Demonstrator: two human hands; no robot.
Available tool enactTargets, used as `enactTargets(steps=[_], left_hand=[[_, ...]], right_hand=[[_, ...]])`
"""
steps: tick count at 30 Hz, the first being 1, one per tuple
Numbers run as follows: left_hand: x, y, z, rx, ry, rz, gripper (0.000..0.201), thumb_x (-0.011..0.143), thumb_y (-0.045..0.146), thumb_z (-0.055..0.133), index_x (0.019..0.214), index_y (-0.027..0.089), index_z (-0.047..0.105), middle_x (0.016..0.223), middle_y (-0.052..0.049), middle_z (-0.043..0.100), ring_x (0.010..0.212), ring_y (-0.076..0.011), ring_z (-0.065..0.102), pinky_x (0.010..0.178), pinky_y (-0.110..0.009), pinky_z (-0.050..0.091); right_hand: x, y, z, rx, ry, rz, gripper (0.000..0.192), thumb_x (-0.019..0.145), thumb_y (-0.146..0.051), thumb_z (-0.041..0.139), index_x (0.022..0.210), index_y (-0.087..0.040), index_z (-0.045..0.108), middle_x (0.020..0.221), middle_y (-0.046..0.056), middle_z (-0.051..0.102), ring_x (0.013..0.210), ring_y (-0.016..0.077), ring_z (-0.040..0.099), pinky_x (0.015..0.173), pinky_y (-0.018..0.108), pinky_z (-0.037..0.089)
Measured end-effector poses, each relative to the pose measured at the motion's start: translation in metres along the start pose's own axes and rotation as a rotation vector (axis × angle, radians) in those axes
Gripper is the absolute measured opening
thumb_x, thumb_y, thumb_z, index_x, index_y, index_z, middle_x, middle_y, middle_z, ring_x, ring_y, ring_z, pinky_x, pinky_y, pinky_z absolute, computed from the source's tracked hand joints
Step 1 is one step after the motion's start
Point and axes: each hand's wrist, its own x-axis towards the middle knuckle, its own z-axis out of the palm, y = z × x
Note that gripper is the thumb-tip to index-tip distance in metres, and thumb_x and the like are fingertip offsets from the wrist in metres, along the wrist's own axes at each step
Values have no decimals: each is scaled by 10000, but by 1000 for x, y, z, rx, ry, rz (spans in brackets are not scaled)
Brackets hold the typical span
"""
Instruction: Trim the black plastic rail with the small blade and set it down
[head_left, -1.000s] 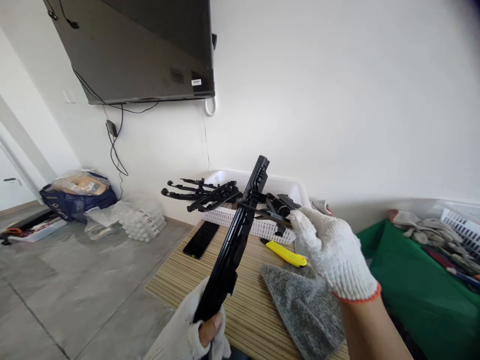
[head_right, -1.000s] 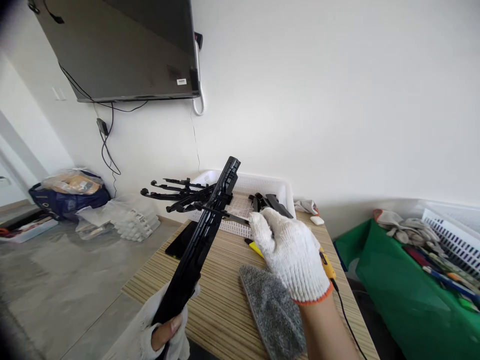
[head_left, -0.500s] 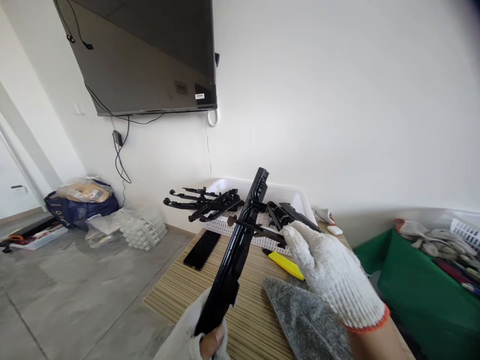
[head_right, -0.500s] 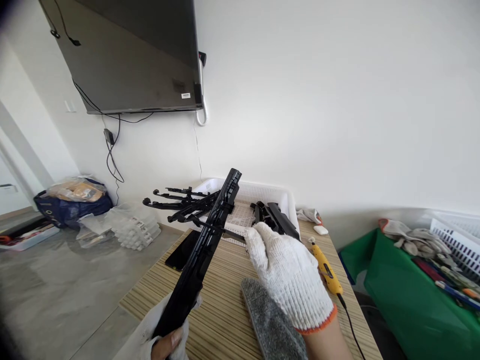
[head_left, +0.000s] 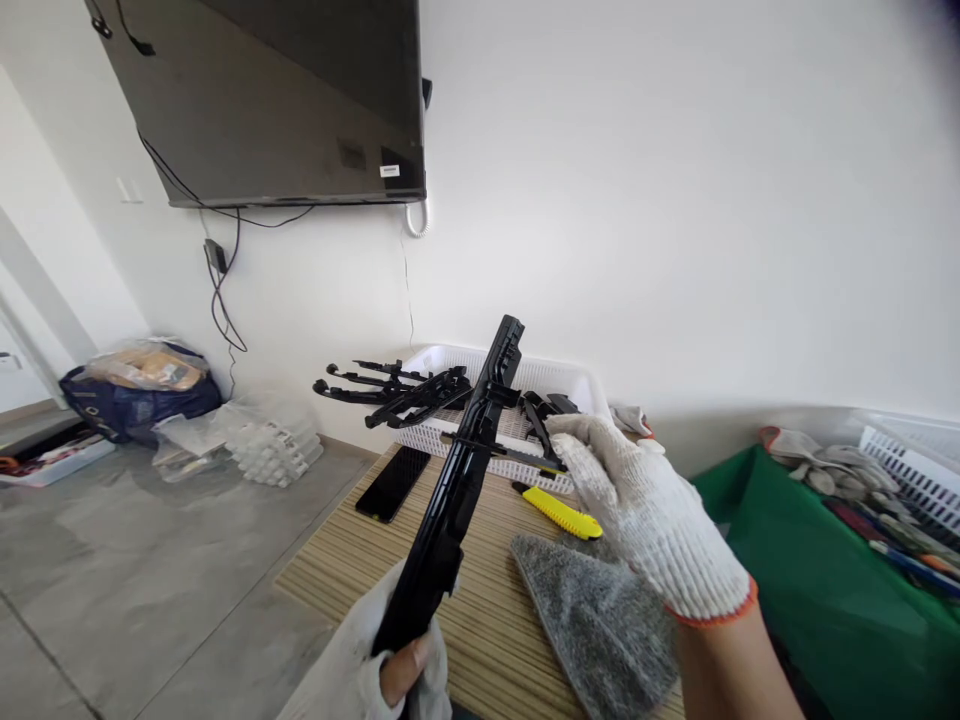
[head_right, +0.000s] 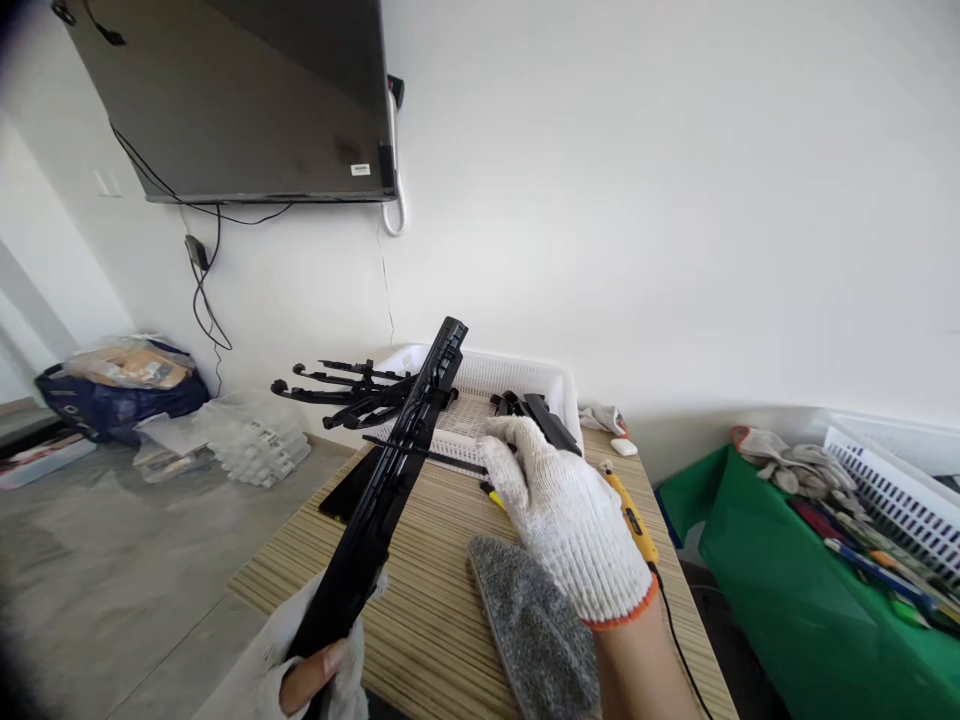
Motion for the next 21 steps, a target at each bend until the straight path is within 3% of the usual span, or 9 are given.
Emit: enactTargets(steps=[7, 10, 14, 21], left_hand=[[-6, 22, 19, 42, -98, 17, 493, 795, 540, 724, 1177, 238, 648, 646, -47, 685, 534, -219, 634, 540, -334, 546], [-4, 20, 24, 62, -98, 87, 479, 849, 579, 651, 1145, 203, 616, 668, -46, 675, 495, -168, 601, 505, -291, 514], [-2, 9, 21, 40, -110, 104, 480, 906, 572, 586, 1190, 189, 532, 780, -53, 692, 472, -107, 565, 485, -241, 468], [-3, 7, 20, 59, -87, 94, 345, 931, 520, 582, 1010, 186, 546, 714, -3, 644, 520, -122, 602, 524, -251, 471]], right_hand=[[-1, 0, 0, 71, -100, -91, 584, 1017, -590, 239, 941, -238, 699, 811, 42, 713, 728, 186, 681, 598, 279, 449], [-2, 0, 0, 12, -83, -52, 602, 1001, -639, 257, 931, -249, 709, 730, 30, 692, 637, 183, 651, 538, 273, 406], [-3, 0, -2, 18, -43, -35, 544, 1022, -586, 262, 1094, -254, 686, 902, 45, 738, 728, 185, 683, 591, 276, 447], [-8, -8, 1, -36, -197, -96, 518, 1038, -512, 238, 1028, -252, 685, 897, 48, 739, 760, 199, 694, 661, 296, 492]])
